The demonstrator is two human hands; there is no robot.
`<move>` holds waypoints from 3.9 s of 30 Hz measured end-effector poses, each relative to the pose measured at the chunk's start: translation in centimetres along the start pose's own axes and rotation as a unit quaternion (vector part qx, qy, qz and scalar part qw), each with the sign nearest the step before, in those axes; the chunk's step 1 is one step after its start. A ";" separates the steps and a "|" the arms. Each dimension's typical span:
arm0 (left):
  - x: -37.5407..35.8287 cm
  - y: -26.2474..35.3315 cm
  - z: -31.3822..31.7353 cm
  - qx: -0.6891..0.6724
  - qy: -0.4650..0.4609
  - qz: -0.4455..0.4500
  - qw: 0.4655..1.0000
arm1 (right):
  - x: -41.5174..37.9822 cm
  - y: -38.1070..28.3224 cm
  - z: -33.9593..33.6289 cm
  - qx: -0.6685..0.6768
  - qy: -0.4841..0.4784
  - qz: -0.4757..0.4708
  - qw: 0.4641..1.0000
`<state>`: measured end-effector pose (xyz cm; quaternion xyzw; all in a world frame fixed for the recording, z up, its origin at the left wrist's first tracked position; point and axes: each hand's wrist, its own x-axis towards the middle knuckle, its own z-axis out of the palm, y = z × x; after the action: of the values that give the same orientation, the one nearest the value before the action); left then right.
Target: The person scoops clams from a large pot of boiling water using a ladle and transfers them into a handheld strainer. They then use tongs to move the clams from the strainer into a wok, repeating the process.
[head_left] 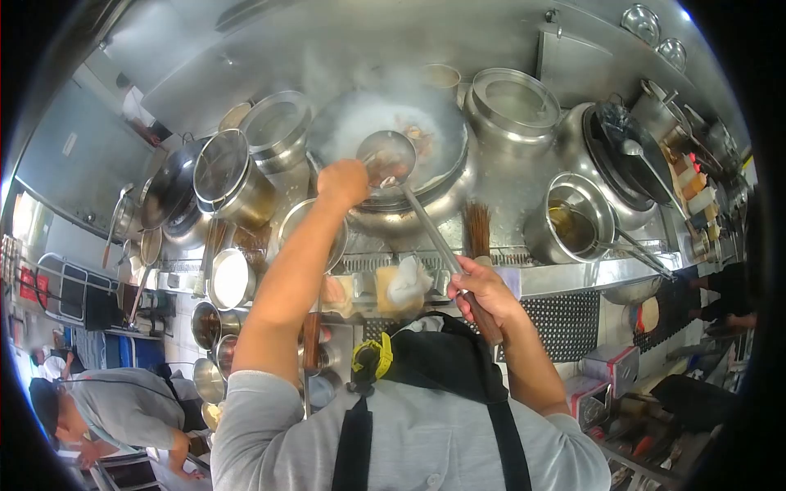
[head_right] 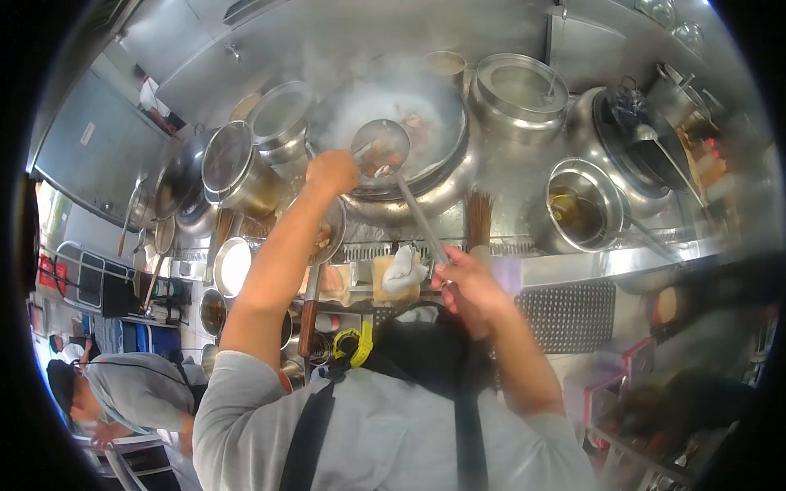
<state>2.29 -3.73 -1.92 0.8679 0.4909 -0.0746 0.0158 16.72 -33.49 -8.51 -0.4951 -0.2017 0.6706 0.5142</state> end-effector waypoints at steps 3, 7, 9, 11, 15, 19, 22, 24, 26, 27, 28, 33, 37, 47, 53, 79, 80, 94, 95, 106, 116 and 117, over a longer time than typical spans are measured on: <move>1.7 -0.9 0.2 -0.001 -0.015 0.001 1.000 | 0.1 0.1 -0.2 0.008 -0.008 -0.003 1.000; 4.8 -2.8 2.1 -0.041 0.017 0.036 0.998 | -0.1 -0.1 -0.3 0.022 -0.019 -0.005 1.000; 6.2 -3.5 1.6 -0.056 -0.063 0.041 0.996 | -0.2 -0.3 -0.3 0.029 -0.021 -0.005 0.999; 7.4 -4.4 1.8 -0.062 -0.089 0.053 0.993 | -0.1 -0.4 -0.3 0.029 -0.022 -0.005 0.999; 7.1 -5.1 1.7 -0.084 -0.046 0.052 0.994 | 0.1 -0.1 -0.3 0.037 -0.023 -0.007 0.999; 3.9 -6.1 -0.6 -0.095 0.054 0.054 0.993 | -0.1 -0.4 -0.1 0.043 -0.016 0.002 0.999; -0.1 -8.7 -2.4 -0.101 0.142 0.101 0.980 | -0.2 -0.4 -0.4 0.037 -0.015 -0.001 0.999; -3.2 -11.5 -1.9 -0.140 0.177 0.099 0.969 | -0.4 -0.6 -0.4 0.050 -0.005 0.007 0.999; -6.6 -14.3 -0.8 -0.184 0.158 0.046 0.969 | -0.6 -0.8 -0.3 0.057 0.000 0.009 0.998; -7.9 -16.8 1.1 -0.194 0.163 0.035 0.967 | -0.6 -0.9 -0.3 0.057 -0.001 0.008 0.998; -9.0 -19.1 3.5 -0.204 0.169 0.026 0.964 | -0.6 -1.0 -0.3 0.057 -0.002 0.007 0.998; -13.5 -23.4 13.7 -0.311 0.060 -0.157 0.935 | -0.7 -1.2 -0.3 0.064 0.005 0.014 0.998; -13.3 -23.9 15.6 -0.257 0.028 -0.154 0.954 | -1.0 -1.6 0.2 0.024 0.008 0.017 1.000; -2.9 -4.2 4.5 -0.107 0.075 0.045 0.990 | -0.4 -0.4 0.3 0.031 0.019 -0.001 0.999; 0.6 -1.6 4.3 -0.018 0.052 0.117 0.992 | -0.5 0.1 0.4 0.052 0.020 -0.009 0.998; -17.0 -20.1 16.6 -0.177 0.071 -0.187 0.964 | 5.9 -2.4 -1.2 -0.513 0.186 -0.189 0.816; -17.3 -20.0 16.1 -0.184 0.075 -0.186 0.962 | 6.8 -2.9 -2.2 -0.550 0.206 -0.207 0.783; -20.0 -18.6 16.0 -0.261 0.159 -0.144 0.941 | 18.7 -8.0 0.0 -0.330 0.157 -0.096 0.926; -20.0 -18.4 16.0 -0.268 0.154 -0.147 0.940 | 19.1 -8.1 0.7 -0.281 0.134 -0.082 0.947; -20.3 -17.9 14.6 -0.278 0.152 -0.143 0.938 | 13.8 -6.4 2.4 -0.135 0.000 -0.008 0.991; -11.0 -17.4 9.4 -0.149 0.166 -0.046 0.974 | 7.1 -5.5 1.2 -0.140 0.010 0.008 0.990; -9.5 -17.1 8.3 -0.121 0.158 -0.022 0.980 | 7.0 -5.6 1.0 -0.152 0.010 0.008 0.988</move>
<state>-18.06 -3.76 -7.95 0.8495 0.5114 0.1230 0.0413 18.73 -24.81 -6.88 -0.5756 -0.2920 0.6315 0.4296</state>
